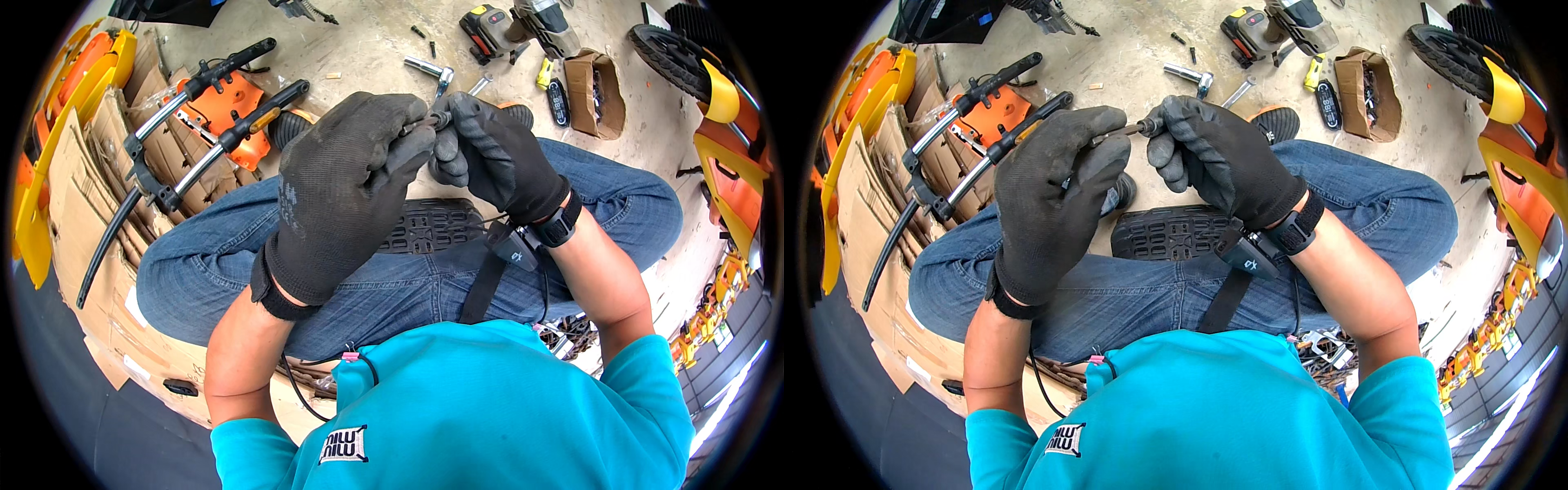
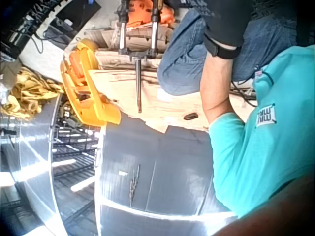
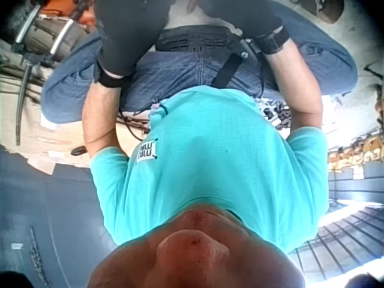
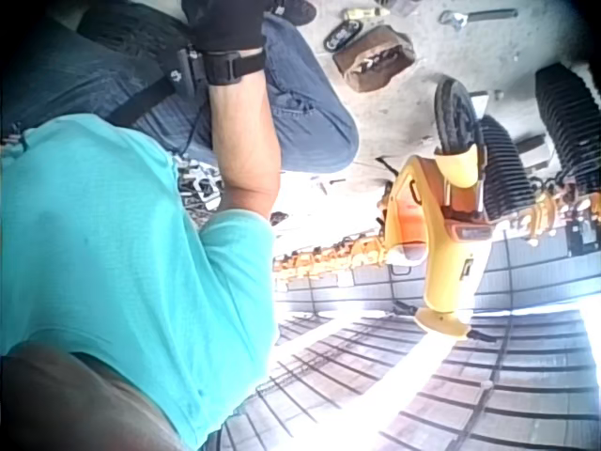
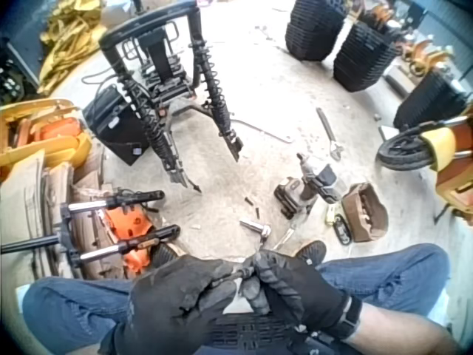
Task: The person, wearing gloves and sitting on the floor, works on a motorcycle fork assembly. They use a socket wrench to loosen parts, pick up small components from a box, and then use a power impact driver to further disassemble or adjust the fork. Throughout the process, they handle various metal components of the fork and use both manual and power tools.
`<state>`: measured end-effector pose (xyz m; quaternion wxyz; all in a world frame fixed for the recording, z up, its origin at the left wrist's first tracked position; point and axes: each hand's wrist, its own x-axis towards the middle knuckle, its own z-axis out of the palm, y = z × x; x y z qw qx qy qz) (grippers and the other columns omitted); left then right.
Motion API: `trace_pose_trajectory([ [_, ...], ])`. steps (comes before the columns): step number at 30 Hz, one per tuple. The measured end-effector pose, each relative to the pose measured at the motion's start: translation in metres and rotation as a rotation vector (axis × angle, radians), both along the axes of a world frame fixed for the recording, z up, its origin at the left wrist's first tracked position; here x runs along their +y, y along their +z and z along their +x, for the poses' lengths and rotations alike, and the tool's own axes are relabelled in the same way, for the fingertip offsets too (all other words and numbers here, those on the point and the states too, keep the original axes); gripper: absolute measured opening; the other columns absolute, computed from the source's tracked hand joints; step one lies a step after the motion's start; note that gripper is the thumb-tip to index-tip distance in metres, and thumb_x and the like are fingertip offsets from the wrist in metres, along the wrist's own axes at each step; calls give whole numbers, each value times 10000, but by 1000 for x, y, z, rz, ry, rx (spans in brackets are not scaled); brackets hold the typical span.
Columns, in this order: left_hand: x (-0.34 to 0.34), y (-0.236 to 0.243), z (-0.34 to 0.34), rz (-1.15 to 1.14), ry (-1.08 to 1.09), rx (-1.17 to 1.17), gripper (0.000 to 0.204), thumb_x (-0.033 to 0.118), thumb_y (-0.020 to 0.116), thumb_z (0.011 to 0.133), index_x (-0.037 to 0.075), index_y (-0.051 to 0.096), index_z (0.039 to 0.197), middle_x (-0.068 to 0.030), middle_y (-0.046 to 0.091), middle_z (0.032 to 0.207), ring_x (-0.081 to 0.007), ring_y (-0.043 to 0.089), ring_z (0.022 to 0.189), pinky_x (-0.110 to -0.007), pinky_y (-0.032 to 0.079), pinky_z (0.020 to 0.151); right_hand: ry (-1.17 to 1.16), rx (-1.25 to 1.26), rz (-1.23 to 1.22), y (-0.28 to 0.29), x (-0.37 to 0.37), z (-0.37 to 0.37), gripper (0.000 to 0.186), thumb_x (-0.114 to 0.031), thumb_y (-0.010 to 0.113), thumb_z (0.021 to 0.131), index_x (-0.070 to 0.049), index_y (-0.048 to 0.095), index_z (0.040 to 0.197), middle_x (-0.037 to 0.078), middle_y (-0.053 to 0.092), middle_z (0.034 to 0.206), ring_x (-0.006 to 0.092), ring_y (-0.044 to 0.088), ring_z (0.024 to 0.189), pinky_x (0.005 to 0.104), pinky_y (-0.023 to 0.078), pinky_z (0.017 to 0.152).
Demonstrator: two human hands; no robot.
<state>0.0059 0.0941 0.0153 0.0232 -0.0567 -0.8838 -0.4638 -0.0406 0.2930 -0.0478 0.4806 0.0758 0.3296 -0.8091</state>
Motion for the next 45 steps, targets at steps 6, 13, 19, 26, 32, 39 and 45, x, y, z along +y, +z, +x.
trace_pose_trajectory([
  [6,0,4,-1,-22,-10,-41,236,170,699,865,25,692,1052,-126,706,985,-217,688,900,-324,541,804,30,117,178,12,-3,-4,410,-418,435,1027,-35,581,1014,8,577,723,76,501,588,212,418,543],
  [13,-3,6,-2,-50,-36,-49,236,154,693,853,24,691,1049,-135,704,988,-228,689,902,-320,540,808,74,106,230,11,-2,-5,416,-425,423,1029,-49,590,967,-14,560,696,53,481,564,191,397,524],
  [19,-2,6,-3,-56,-32,-76,203,144,686,839,14,686,995,-136,693,929,-227,684,828,-313,540,737,88,123,230,10,-1,-5,407,-416,424,1031,-57,593,939,-26,555,692,39,472,553,178,386,514],
  [26,-3,-5,-5,-42,-2,38,201,183,637,899,26,589,783,-128,546,604,-224,538,492,-351,389,468,96,89,204,15,-3,-6,348,-364,463,1024,-41,579,968,-7,586,732,48,519,582,180,430,539],
  [32,-3,-2,-4,-81,-3,8,241,202,624,913,36,573,746,-127,514,568,-232,523,477,-358,373,460,68,92,183,8,-1,-4,308,-322,482,1018,-32,575,977,5,591,739,50,533,597,179,444,549],
  [39,-3,-3,-4,-104,-6,22,267,215,607,925,32,569,735,-138,510,571,-257,526,483,-369,380,467,41,78,189,10,-4,-3,239,-247,491,1002,-21,566,989,13,592,763,52,531,604,182,446,553],
  [45,-3,-4,-4,-101,-11,34,271,210,602,926,31,558,727,-147,488,565,-263,521,491,-374,374,471,43,73,169,8,-2,-4,142,-146,475,971,-25,549,970,34,601,786,63,541,613,190,456,558],
])
